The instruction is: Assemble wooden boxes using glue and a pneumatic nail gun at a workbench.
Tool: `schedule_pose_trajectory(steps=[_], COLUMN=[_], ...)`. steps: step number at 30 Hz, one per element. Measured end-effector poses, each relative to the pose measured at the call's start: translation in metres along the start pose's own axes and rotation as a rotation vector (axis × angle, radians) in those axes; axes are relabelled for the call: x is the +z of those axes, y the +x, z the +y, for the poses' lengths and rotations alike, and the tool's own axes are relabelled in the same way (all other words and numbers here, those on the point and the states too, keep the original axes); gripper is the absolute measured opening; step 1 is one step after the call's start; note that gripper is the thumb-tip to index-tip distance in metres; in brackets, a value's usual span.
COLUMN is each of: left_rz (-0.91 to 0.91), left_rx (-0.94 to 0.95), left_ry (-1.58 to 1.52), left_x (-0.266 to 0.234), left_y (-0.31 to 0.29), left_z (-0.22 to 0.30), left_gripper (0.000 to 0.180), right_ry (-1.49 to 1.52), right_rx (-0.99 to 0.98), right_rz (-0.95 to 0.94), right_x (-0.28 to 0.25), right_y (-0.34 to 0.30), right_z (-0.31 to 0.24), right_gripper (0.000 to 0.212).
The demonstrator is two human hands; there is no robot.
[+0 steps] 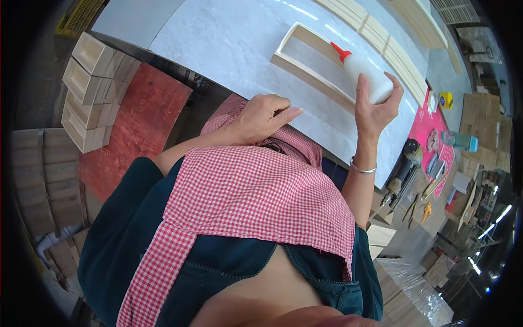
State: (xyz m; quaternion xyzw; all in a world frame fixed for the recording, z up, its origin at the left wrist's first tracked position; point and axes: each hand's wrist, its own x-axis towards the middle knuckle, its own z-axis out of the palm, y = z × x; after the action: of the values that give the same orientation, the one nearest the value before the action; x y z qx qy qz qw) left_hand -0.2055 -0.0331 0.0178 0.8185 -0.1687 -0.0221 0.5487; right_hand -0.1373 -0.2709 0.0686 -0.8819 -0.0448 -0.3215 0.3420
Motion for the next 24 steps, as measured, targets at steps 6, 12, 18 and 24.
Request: schedule_pose_trajectory(steps=[6,12,18,24], left_rz=[-0.038,-0.061,-0.078,-0.089], left_rx=[-0.028,-0.065,-0.080,-0.087], left_ry=[-0.022,-0.039,-0.041,-0.039], left_x=[0.003,0.007,0.009,0.011], left_y=[0.001,0.001,0.002,0.003], left_z=[0.003,0.005,0.008,0.008], left_gripper=[0.048,0.047,0.047,0.047], right_ry=[-0.079,-0.169,-0.230,-0.249], right_rx=[0.052,0.101,0.132,0.130], right_rz=[0.057,0.129,0.183,0.246], right_x=[-0.034,-0.066,-0.089,-0.100], right_y=[-0.011,-0.021,-0.030,-0.034], right_z=[0.018,0.034,0.048,0.057], right_gripper=[0.050,0.049,0.047,0.050])
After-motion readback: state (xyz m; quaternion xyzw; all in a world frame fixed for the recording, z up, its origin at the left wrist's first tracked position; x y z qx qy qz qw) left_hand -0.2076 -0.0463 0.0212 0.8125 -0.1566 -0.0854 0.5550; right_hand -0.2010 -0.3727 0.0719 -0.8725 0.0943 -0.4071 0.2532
